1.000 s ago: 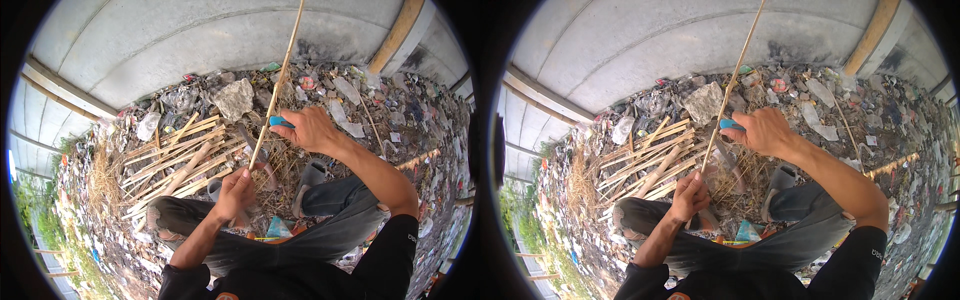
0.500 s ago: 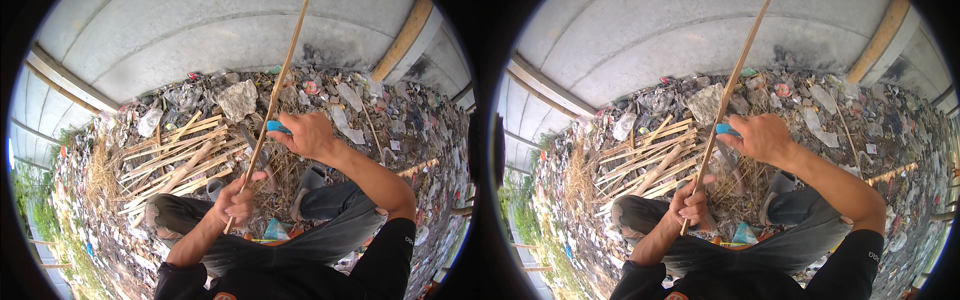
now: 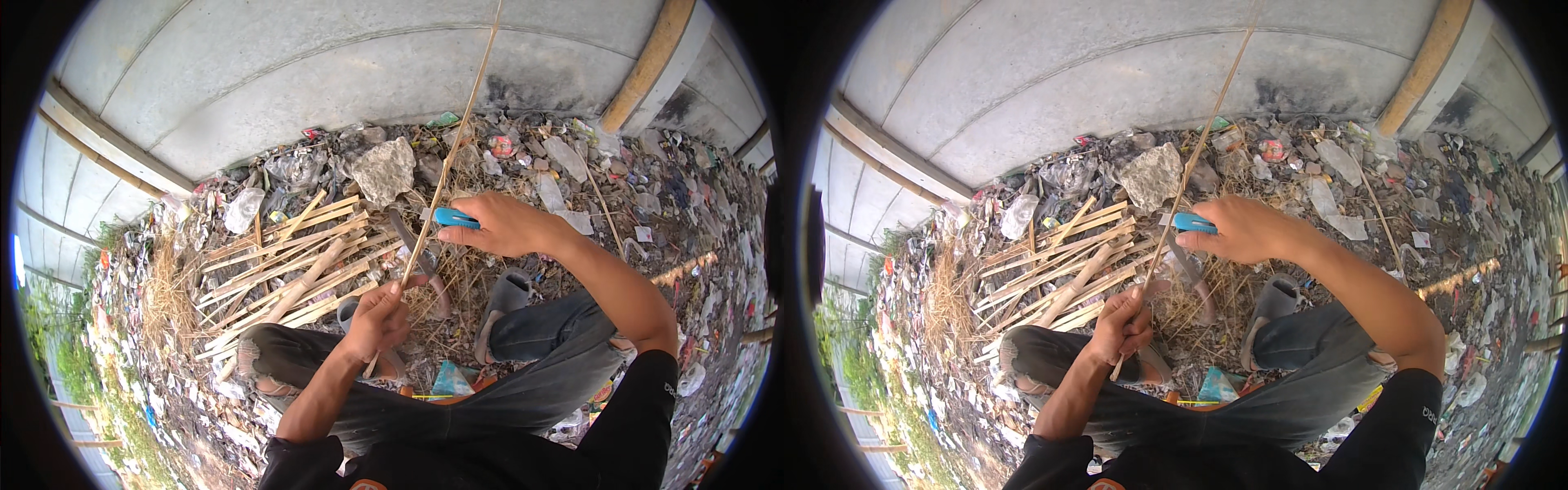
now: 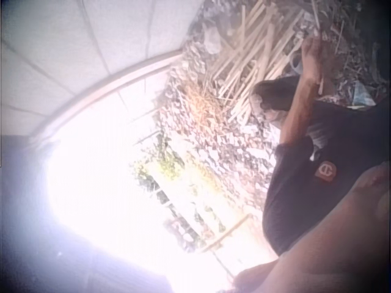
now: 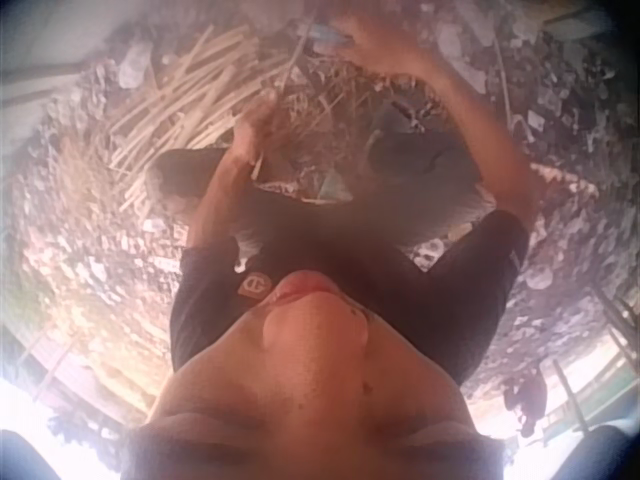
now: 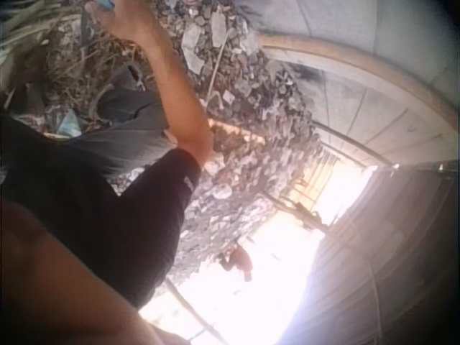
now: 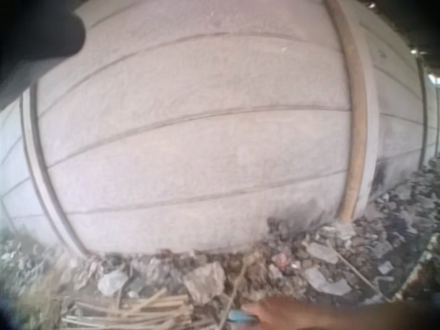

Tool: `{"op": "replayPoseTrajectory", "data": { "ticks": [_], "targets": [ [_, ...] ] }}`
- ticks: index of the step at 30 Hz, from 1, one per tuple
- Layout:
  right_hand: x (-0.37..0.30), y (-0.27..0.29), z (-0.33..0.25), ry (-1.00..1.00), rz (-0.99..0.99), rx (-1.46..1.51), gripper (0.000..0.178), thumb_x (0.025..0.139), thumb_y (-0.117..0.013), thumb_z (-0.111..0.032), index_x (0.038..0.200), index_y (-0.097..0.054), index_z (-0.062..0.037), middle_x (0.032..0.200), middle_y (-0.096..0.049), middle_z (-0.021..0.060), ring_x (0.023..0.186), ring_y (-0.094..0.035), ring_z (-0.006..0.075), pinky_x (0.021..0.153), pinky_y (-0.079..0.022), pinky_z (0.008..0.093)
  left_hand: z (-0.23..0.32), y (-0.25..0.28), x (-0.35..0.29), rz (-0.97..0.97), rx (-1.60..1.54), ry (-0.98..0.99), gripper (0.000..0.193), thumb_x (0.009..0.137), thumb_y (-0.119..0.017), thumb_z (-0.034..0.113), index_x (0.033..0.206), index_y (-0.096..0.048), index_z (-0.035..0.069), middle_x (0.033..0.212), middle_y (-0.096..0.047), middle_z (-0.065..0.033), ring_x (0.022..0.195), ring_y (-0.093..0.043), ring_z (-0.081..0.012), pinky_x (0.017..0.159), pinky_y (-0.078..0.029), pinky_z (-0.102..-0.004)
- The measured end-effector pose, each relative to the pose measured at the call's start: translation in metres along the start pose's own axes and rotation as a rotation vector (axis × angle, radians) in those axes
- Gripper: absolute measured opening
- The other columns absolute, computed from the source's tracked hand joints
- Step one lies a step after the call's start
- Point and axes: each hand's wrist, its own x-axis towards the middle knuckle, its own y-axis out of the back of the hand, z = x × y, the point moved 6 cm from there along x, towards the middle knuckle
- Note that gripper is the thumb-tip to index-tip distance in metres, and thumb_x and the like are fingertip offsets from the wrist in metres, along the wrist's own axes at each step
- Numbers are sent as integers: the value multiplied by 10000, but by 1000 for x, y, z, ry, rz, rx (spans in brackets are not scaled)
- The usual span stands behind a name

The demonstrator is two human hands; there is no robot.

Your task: The person sits on the ground and uses a utility knife to shave thin strips of bamboo. They hold the bamboo stick in one hand and carefully scrape the surface with the knife in the other, creating a pile of finished sticks and debris.

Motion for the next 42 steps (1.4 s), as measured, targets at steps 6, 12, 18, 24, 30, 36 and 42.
{"op": "replayPoseTrajectory", "data": {
  "ticks": [6,12,18,24,30,36,42],
  "targets": [
    [-18,-6,25,-240,-498,570,445,1050,-542,-447,951,-575,-15,629,-477,30,515,-427,157,487,-359,331,1,-7,1,-63,123,19,495,1122,-395,347,1458,-476,-6,571,-295,88,429,-270,-31,415,-242,-213],
    [-37,-13,22,-342,-697,1149,312,1076,-527,-353,1081,-537,-41,713,-486,9,516,-362,66,461,-285,226,11,5,2,9,91,-66,506,1118,-400,351,1445,-488,-25,551,-274,63,402,-261,-47,390,-229,-221],
    [-23,7,11,-76,-114,862,355,1108,-460,-323,1318,-499,-39,724,-572,11,599,-505,74,591,-450,259,15,11,-1,21,74,-85,540,1114,-410,369,1463,-459,-41,545,-276,67,419,-257,-42,410,-227,-225],
    [-23,26,1,-71,85,789,315,1119,-440,-307,1254,-520,-34,657,-516,3,509,-416,47,484,-376,241,11,12,1,29,43,-74,545,1111,-417,372,1466,-457,-40,544,-275,67,414,-253,-43,401,-220,-223],
    [-27,24,1,-71,79,826,451,1116,-429,-261,1480,-385,2,663,-500,-7,507,-407,50,470,-370,252,12,12,0,20,40,-79,535,1111,-418,365,1464,-461,-35,549,-274,67,416,-251,-42,400,-217,-224],
    [-27,24,1,-52,47,893,455,1121,-425,-280,1496,-393,-24,680,-474,-5,507,-375,48,474,-365,241,11,13,-1,52,20,-60,528,1111,-423,357,1467,-461,-31,555,-281,65,420,-254,-44,402,-215,-224],
    [-28,23,0,-48,27,916,528,1104,-417,-191,1588,-285,-29,712,-503,-13,530,-407,46,481,-380,244,13,12,-2,30,5,-58,525,1113,-419,353,1463,-464,-36,557,-279,65,420,-251,-44,398,-214,-221]
  ]
}}
